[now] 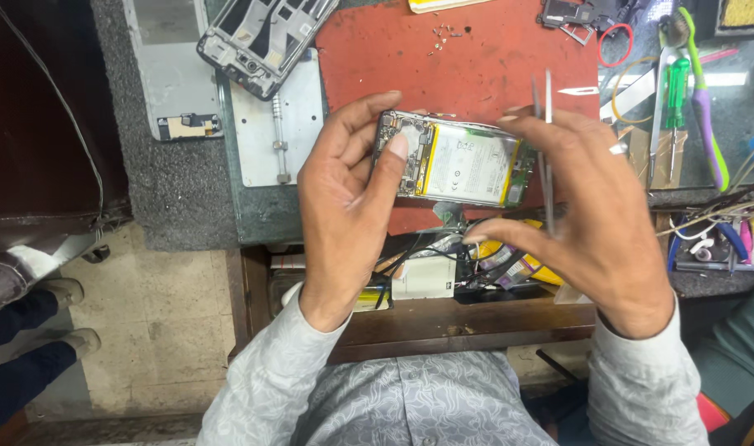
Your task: The person works on a disassembled smartphone at a repair bench, prying and lifting the battery out of the phone body with a metal pry tool and tweezers. They handle the battery, press it back into the frame, reposition the phone, and use tweezers to work on small components near the battery connector.
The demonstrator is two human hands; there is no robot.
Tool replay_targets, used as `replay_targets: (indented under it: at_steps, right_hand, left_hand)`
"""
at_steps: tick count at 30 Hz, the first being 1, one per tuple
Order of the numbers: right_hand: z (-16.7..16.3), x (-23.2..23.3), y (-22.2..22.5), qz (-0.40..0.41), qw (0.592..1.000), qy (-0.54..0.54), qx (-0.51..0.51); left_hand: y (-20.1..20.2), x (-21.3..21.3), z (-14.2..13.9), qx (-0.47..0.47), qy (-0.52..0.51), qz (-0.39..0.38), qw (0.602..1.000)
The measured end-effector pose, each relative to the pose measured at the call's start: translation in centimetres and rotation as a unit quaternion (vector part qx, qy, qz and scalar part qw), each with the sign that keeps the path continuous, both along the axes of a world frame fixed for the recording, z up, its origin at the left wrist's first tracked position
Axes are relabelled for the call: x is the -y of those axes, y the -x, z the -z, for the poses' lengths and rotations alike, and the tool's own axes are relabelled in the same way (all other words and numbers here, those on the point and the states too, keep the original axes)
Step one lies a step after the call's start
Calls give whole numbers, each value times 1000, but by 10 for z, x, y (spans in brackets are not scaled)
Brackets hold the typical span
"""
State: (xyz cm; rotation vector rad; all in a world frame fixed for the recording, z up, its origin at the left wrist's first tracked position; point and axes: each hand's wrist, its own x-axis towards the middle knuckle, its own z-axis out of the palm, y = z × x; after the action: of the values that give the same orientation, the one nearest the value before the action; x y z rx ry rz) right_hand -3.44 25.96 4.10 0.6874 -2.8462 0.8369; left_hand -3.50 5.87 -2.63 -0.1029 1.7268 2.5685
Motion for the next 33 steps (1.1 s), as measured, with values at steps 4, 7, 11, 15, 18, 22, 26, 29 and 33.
replay_targets:
  at_steps: [4,7,11,15,18,22,26,29,33]
  right_hand:
    - [9,-3,5,7,1000,-14,5]
    - [14,-7,8,12,1000,-4,29]
    - [18,-8,12,11,1000,-3,14]
    - [21,-6,14,18,1000,1,6]
    - [24,-6,15,25,1000,9,3]
    - [29,-6,18,34,999,17,7]
    - [32,-7,18,61,997,41,39]
    - [34,-8,19,66,996,38,41]
    - [35,-10,20,69,996,34,44]
  left_hand:
    - [7,-3,-10,13,72,15,997]
    - [4,11,-25,-30,314,13,949]
    - [5,24,-36,-195,565,1,801]
    - [14,29,-33,-254,600,51,757]
    - [22,32,-28,-284,622,84,725]
    - [29,34,-22,-315,644,104,690]
    - [31,33,-18,-314,654,120,678]
    - [31,32,-17,-307,662,126,672]
    - [33,32,-17,-304,666,135,668]
